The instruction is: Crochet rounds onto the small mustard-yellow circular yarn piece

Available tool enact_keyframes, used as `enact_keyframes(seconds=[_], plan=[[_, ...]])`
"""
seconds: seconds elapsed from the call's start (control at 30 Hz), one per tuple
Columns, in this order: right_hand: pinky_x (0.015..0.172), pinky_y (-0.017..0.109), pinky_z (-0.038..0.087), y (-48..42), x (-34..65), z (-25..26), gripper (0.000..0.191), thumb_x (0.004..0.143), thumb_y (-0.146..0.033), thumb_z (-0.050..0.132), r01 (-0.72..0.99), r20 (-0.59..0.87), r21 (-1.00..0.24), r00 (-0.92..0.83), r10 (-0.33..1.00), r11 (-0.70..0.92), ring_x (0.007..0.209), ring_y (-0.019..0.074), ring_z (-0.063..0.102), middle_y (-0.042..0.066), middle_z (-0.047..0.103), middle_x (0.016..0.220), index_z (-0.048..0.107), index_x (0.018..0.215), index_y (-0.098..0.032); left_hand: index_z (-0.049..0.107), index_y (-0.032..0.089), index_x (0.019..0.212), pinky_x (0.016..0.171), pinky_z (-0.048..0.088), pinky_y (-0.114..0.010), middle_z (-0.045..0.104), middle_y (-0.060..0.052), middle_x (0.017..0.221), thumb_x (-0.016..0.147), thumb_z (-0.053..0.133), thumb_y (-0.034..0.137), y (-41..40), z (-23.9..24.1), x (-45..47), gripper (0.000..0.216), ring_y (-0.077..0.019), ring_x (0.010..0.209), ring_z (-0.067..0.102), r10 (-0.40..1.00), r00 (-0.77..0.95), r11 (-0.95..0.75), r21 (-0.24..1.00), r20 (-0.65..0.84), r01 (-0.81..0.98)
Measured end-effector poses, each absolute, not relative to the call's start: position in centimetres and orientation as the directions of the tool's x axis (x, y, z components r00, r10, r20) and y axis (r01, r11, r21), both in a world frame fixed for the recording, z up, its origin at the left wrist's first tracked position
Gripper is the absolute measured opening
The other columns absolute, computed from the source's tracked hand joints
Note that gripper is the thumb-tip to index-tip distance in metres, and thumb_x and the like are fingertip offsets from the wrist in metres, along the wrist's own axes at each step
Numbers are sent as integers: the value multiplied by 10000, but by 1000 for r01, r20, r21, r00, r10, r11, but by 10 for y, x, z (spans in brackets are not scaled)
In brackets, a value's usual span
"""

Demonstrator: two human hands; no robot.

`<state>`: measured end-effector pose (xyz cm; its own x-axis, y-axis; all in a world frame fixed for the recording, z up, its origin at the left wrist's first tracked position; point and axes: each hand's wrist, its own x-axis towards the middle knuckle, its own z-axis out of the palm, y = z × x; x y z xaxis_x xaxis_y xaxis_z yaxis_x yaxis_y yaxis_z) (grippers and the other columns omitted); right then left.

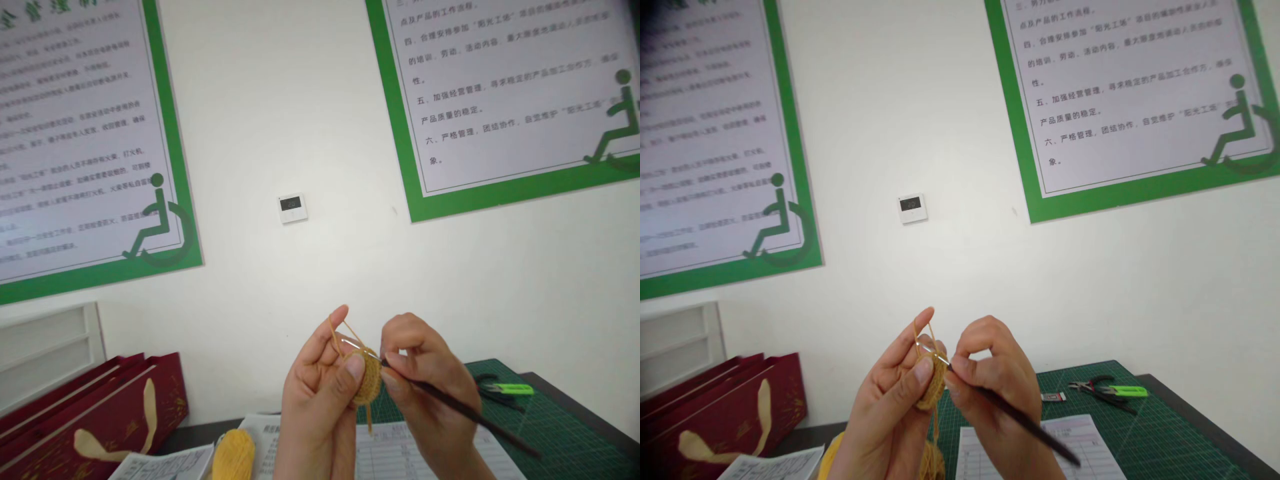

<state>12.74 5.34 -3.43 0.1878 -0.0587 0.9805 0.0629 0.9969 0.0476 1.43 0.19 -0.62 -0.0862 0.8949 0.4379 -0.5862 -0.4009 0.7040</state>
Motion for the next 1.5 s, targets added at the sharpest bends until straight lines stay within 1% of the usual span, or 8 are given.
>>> enact_keyframes(seconds=[0.2,0.4,0.63,0.83,0.93,1.07,1.3,1.5], plan=[[664,328,510,42,120,-33,255,813,42,611,510,944,186,146,-297,840,750,170,599,53,669,823,628,987,-143,774,279,1147,695,546,-177,705,-12,801,745,846,123,0,-8,24,437,-121,740,662,715,-319,-697,670,622,-255],[632,258,441,37,124,-35,124,1000,-173,512,13,876,-316,387,287,949,697,121,545,-7,592,778,601,925,-215,779,280,1132,568,490,-159,669,-8,779,788,804,126,-1,-7,22,378,-104,664,605,702,-278,-712,650,656,-266],[634,234,425,43,117,-24,358,937,-463,645,-755,531,-568,-32,847,328,641,113,454,-32,505,652,533,723,-198,810,223,1068,619,492,-171,666,-29,768,740,837,119,1,-4,18,345,-96,680,596,780,-215,-616,658,588,-433],[633,255,471,44,112,-27,239,965,-354,626,-705,734,-459,42,678,541,690,126,529,-33,563,729,501,796,-240,815,279,1075,598,502,-167,676,-14,783,730,868,184,2,-8,27,361,-110,697,626,750,-277,-660,653,601,-371],[662,300,511,50,120,-32,123,934,-134,617,-167,937,-198,256,237,966,742,149,598,-5,632,794,626,931,-257,817,283,1078,593,495,-145,680,-8,765,724,874,175,1,-11,29,375,-93,676,605,735,-329,-678,650,593,-342],[669,360,546,56,127,-38,377,812,19,673,347,942,227,160,-296,910,751,180,630,37,711,852,685,1086,-240,809,234,1108,613,519,-165,690,-20,785,675,908,179,-2,-8,24,447,-94,664,614,847,-208,-522,690,490,-502],[603,280,493,46,110,-39,115,1033,-255,505,-443,838,-180,398,373,878,696,150,624,0,638,757,617,1007,-258,798,144,1085,794,566,-265,685,-29,758,629,911,112,1,-1,11,472,-176,784,719,927,84,-221,712,366,-667],[551,242,412,39,115,-23,356,1014,-373,531,-818,664,-386,75,744,426,548,105,464,-29,522,610,532,703,-200,817,164,973,697,523,-224,716,-58,818,645,894,98,4,-5,9,343,-135,728,667,922,108,-210,714,373,-668]])
